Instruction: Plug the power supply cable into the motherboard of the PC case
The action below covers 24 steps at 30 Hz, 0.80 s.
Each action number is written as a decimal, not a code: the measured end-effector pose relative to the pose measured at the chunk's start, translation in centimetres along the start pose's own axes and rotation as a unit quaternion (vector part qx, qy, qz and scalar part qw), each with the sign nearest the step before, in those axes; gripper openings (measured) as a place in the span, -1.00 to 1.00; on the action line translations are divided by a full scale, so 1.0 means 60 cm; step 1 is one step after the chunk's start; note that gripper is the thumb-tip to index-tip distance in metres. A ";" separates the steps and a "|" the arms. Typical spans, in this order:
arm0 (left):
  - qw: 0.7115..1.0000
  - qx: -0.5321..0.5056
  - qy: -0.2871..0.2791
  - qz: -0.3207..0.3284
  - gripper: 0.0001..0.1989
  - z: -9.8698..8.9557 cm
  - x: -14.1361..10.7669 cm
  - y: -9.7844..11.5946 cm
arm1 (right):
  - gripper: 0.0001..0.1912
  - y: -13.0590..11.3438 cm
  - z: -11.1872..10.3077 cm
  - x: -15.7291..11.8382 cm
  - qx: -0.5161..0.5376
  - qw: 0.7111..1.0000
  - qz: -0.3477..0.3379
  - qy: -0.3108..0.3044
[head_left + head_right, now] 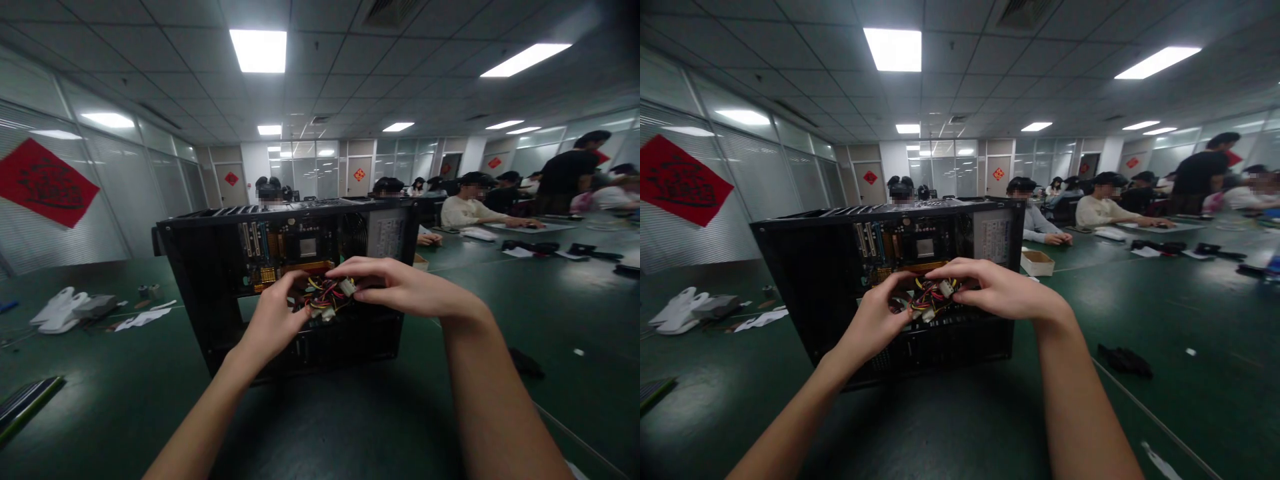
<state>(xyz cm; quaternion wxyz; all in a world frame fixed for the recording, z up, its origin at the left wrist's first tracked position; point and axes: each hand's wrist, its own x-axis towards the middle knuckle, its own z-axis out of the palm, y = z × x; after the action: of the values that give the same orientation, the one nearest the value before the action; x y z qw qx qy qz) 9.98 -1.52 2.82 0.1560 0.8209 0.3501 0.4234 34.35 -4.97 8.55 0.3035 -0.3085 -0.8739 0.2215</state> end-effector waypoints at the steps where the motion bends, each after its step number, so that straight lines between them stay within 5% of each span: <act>1: 0.999 -0.018 -0.011 -0.025 -0.51 0.006 0.001 -0.002 | -0.54 0.000 -0.001 -0.003 -0.007 1.000 -0.004 0.003; 8: 0.999 0.010 -0.025 -0.018 -0.43 0.011 0.006 -0.003 | -0.35 0.001 0.001 -0.010 0.028 0.998 0.052 -0.001; 11: 0.997 0.062 -0.038 -0.029 -0.47 0.005 0.006 -0.025 | -0.45 -0.003 0.001 -0.012 0.016 0.996 0.086 -0.013; 19: 0.961 0.148 -0.197 -0.126 -0.61 0.001 -0.003 -0.101 | -0.62 -0.008 0.001 -0.007 -0.067 0.985 0.145 -0.071; 24: 0.974 0.124 -0.145 -0.124 -0.65 0.010 0.002 -0.090 | -0.66 -0.009 0.011 0.009 -0.048 0.993 0.110 -0.015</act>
<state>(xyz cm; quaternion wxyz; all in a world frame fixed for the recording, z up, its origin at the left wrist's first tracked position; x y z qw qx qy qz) 8.12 2.40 -0.46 0.1530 0.8368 0.4723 0.2307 33.34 -5.13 8.58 0.2493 -0.4138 -0.8484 0.2162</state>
